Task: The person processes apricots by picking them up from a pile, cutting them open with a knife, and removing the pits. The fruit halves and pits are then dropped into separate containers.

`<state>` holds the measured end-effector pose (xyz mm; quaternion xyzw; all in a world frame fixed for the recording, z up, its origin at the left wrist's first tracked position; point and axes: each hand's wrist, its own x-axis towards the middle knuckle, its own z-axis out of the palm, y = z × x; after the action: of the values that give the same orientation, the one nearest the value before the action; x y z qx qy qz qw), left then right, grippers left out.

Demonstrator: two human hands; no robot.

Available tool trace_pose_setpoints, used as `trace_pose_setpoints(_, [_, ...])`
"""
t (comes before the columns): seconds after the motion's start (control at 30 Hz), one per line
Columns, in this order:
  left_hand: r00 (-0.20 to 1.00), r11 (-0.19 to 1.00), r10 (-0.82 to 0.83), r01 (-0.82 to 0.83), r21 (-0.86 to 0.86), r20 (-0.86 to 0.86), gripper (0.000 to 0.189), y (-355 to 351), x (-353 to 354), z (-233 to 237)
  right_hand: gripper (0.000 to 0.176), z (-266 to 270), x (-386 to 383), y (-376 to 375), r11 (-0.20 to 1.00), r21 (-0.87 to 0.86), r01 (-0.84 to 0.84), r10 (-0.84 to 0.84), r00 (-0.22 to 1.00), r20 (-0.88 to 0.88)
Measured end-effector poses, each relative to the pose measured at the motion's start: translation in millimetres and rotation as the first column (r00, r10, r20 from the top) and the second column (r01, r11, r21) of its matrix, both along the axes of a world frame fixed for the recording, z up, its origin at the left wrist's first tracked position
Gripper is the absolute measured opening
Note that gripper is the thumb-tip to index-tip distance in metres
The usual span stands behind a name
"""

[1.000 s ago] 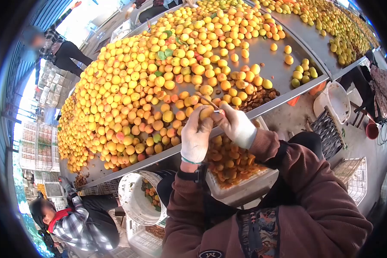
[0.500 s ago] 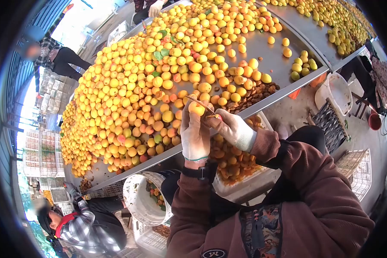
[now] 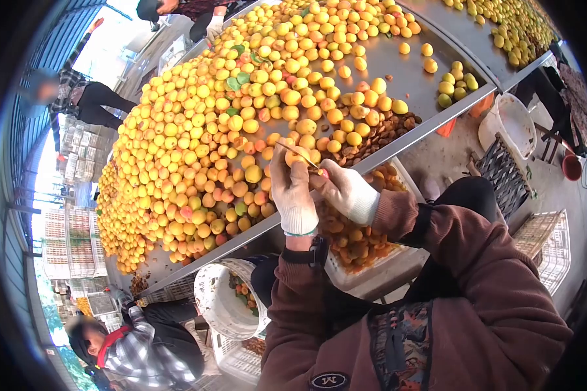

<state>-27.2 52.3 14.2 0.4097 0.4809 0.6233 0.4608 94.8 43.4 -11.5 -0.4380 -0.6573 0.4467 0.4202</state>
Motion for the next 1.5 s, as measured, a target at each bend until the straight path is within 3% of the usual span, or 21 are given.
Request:
trace_pose_setpoints(0.2, [0.898, 0.984, -0.113, 0.160, -0.077, 0.425, 0.034, -0.9, -3.9, -3.0, 0.023, -3.6, -0.7, 6.9, 0.996, 0.086, 0.012, -0.034, 0.964, 0.262])
trace_pose_setpoints(0.3, [0.961, 0.977, -0.195, 0.208, -0.048, 0.195, 0.034, -2.7, -8.0, -8.3, 0.025, -5.7, 2.9, 7.5, 0.999, 0.042, 0.027, -0.040, 0.935, 0.353])
trace_pose_setpoints(0.37, [0.973, 0.990, -0.141, 0.137, -0.036, -0.181, 0.029, 2.3, -13.3, -16.0, 0.025, -17.7, 5.1, 10.8, 0.999, 0.042, 0.029, -0.042, 0.937, 0.348])
trace_pose_setpoints(0.4, [0.972, 0.989, -0.145, 0.140, -0.036, -0.183, 0.029, 3.7, -18.0, -18.7, 0.027, -26.7, 6.3, 15.0, 0.999, 0.033, -0.014, 0.004, 0.958, 0.286])
trace_pose_setpoints(0.47, [0.847, 0.927, -0.253, 0.350, -0.132, 0.468, 0.023, 3.9, -19.7, -5.6, 0.029, -20.0, 7.1, 17.3, 0.998, 0.025, -0.059, 0.052, 0.974, 0.221])
trace_pose_setpoints(0.5, [0.847, 0.926, -0.253, 0.352, -0.135, 0.468, 0.023, 6.2, -18.7, -10.2, 0.027, -17.4, 8.1, 15.9, 0.998, 0.014, -0.053, 0.049, 0.974, 0.219])
trace_pose_setpoints(0.53, [0.968, 0.963, -0.244, 0.248, -0.102, 0.055, 0.021, 7.4, -16.1, -20.0, 0.025, -9.3, 9.4, 12.2, 0.999, -0.005, -0.046, 0.046, 0.975, 0.219])
trace_pose_setpoints(0.57, [0.915, 0.985, -0.170, 0.171, -0.032, -0.365, 0.020, 2.1, -7.7, -12.7, 0.027, -4.1, 12.0, 14.3, 0.997, 0.009, -0.073, 0.069, 0.965, 0.254])
trace_pose_setpoints(0.6, [0.640, 0.994, -0.033, 0.102, 0.042, -0.767, 0.021, -8.3, -3.0, -3.2, 0.029, -6.1, 12.4, 15.3, 0.996, 0.034, -0.081, 0.071, 0.968, 0.240])
trace_pose_setpoints(0.67, [0.570, 0.997, -0.069, 0.074, -0.033, -0.819, 0.024, -8.5, -5.7, 2.1, 0.032, -5.3, 13.4, 16.3, 0.995, -0.041, -0.086, 0.091, 0.984, 0.151])
trace_pose_setpoints(0.7, [0.896, 0.984, -0.175, 0.142, -0.112, -0.407, 0.028, -5.3, -8.0, -4.4, 0.034, -4.3, 15.2, 18.3, 0.990, -0.103, -0.094, 0.104, 0.990, 0.097])
trace_pose_setpoints(0.8, [0.924, 0.984, -0.087, 0.138, 0.111, -0.373, 0.032, -1.3, -7.5, -7.4, 0.035, 1.5, 16.6, 16.7, 0.976, -0.198, -0.095, 0.094, 0.995, -0.012])
trace_pose_setpoints(0.87, [0.964, 0.992, -0.081, 0.103, 0.073, -0.251, 0.033, 0.3, -2.7, -5.8, 0.038, -0.5, 13.1, 16.3, 0.968, -0.141, -0.210, 0.165, 0.947, -0.274])
trace_pose_setpoints(0.97, [0.994, 0.999, -0.051, 0.052, -0.012, 0.095, 0.036, 0.9, 7.1, -6.1, 0.044, 7.5, 6.5, 5.6, 0.978, -0.145, -0.153, 0.114, 0.963, -0.245])
trace_pose_setpoints(1.0, [0.994, 0.998, -0.060, 0.061, -0.012, 0.091, 0.036, 1.1, 6.5, -7.4, 0.046, 9.9, 6.1, 2.6, 0.986, -0.140, -0.093, 0.063, 0.977, -0.203])
trace_pose_setpoints(1.07, [0.932, 0.981, -0.162, 0.186, -0.045, 0.323, 0.040, 0.5, 6.2, -11.8, 0.046, 3.3, 4.4, 4.0, 0.994, -0.091, -0.054, 0.039, 0.987, -0.155])
trace_pose_setpoints(1.13, [0.895, 0.963, -0.256, 0.269, 0.015, 0.364, 0.046, 0.8, 7.5, -16.7, 0.046, -1.8, 6.1, 7.6, 1.000, -0.006, -0.001, 0.002, 0.997, 0.081])
trace_pose_setpoints(1.33, [0.832, 0.952, -0.239, 0.302, -0.047, 0.500, 0.049, -1.1, 3.9, -27.8, 0.044, -8.9, 5.9, 7.5, 0.994, 0.102, 0.027, -0.048, 0.977, 0.206])
trace_pose_setpoints(1.4, [0.957, 0.972, -0.229, 0.235, -0.016, 0.176, 0.048, -4.0, 5.5, -23.8, 0.043, -6.4, 5.5, 7.4, 0.993, 0.117, 0.023, -0.046, 0.979, 0.197])
trace_pose_setpoints(1.43, [0.958, 0.972, -0.228, 0.234, -0.015, 0.175, 0.048, -4.4, 6.0, -22.4, 0.047, -8.3, 5.4, 9.2, 0.995, 0.094, 0.014, -0.040, 0.960, 0.276])
trace_pose_setpoints(1.5, [0.898, 0.971, -0.144, 0.208, -0.113, 0.416, 0.045, -4.2, 7.8, -20.3, 0.053, -12.7, 5.6, 11.0, 0.998, 0.069, 0.010, -0.033, 0.935, 0.353])
